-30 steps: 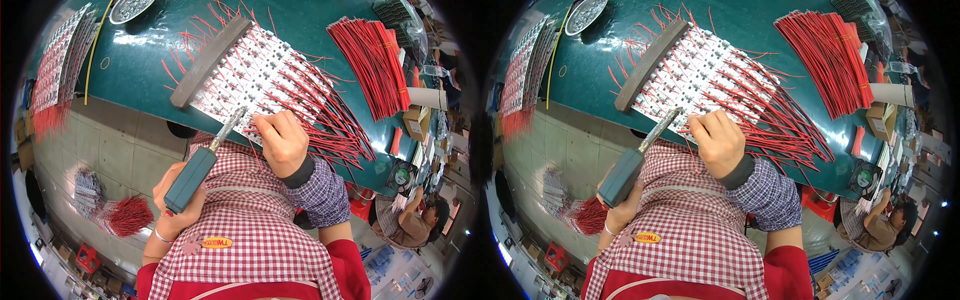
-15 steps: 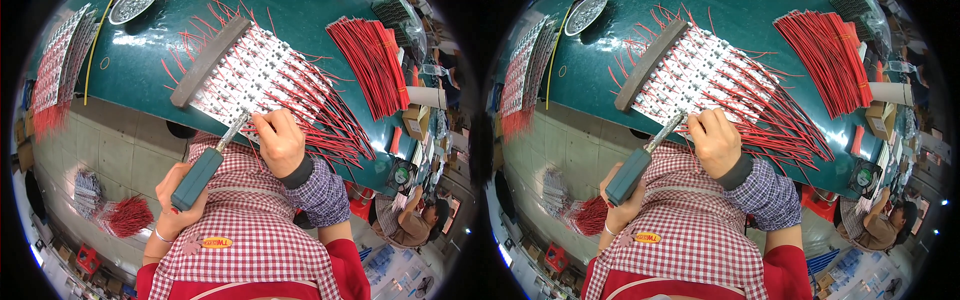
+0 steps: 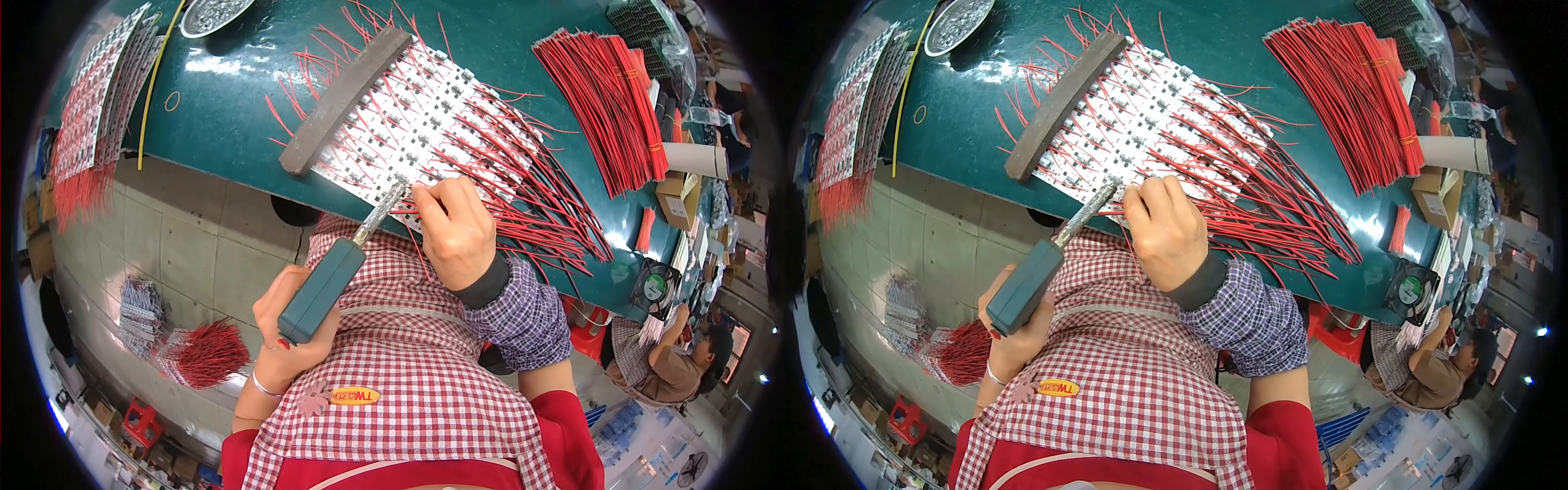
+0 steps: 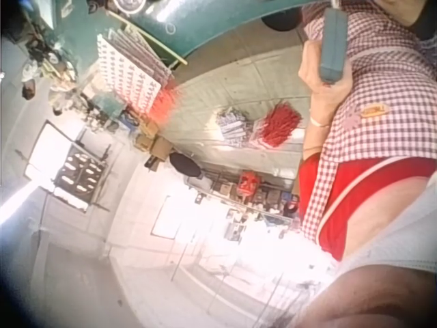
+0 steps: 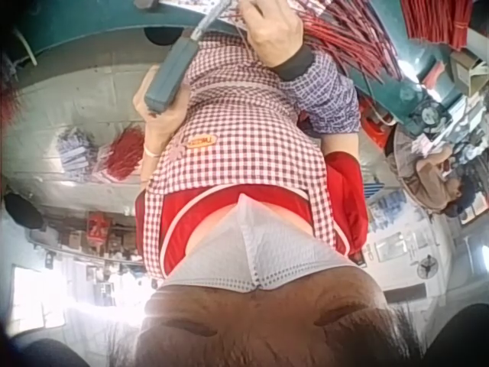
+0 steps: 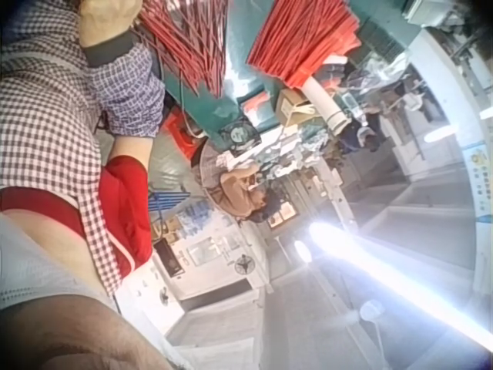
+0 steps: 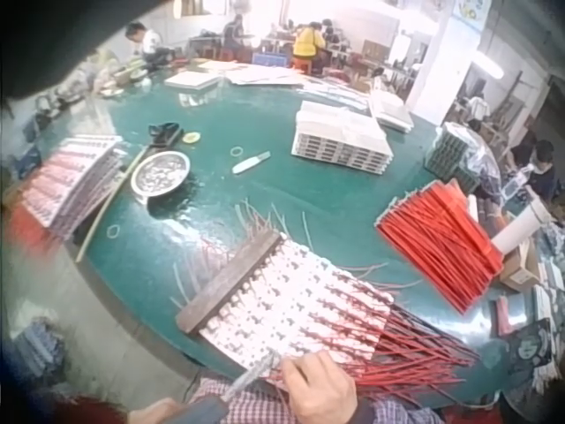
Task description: The person solders red wires onto an electronic circuit board panel using a soldering tool while holding and positioning the wires by hand.
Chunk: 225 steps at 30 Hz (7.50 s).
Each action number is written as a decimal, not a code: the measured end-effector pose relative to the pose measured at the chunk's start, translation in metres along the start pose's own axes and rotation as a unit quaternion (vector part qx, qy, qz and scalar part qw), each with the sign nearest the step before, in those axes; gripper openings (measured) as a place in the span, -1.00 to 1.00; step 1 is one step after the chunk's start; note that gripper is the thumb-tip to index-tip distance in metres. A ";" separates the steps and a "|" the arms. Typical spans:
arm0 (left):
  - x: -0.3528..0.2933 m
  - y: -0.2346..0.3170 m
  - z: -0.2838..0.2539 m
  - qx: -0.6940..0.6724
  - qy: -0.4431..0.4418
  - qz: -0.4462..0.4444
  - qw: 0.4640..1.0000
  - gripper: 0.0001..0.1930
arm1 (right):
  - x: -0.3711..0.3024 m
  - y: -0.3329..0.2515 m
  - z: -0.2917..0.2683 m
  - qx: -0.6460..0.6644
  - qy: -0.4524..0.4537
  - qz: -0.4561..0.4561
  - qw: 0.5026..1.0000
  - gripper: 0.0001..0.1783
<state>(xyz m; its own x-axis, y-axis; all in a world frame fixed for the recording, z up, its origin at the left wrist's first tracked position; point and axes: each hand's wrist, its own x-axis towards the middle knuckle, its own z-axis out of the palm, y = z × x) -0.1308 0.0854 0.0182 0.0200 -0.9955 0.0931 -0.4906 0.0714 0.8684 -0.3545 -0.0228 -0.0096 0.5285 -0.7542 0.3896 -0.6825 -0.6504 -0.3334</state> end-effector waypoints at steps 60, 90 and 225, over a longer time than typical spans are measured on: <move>-0.009 0.004 -0.003 0.011 0.023 0.016 1.000 -0.79 | 0.000 -0.003 0.000 0.010 0.002 0.006 1.000 -0.65; -0.033 -0.017 -0.004 0.004 0.052 -0.029 0.998 -0.75 | -0.011 -0.012 0.004 0.074 0.037 0.044 0.996 -0.45; -0.033 -0.018 -0.006 -0.041 0.029 0.002 0.999 -0.78 | -0.007 -0.013 -0.001 0.014 -0.027 -0.024 0.999 -0.71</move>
<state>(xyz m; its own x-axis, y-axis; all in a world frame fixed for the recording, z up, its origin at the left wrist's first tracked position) -0.1177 0.1168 0.0020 0.0695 -0.9899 0.1235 -0.4176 0.0836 0.9048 -0.3499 -0.0089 -0.0076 0.5881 -0.7250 0.3584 -0.6411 -0.6881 -0.3400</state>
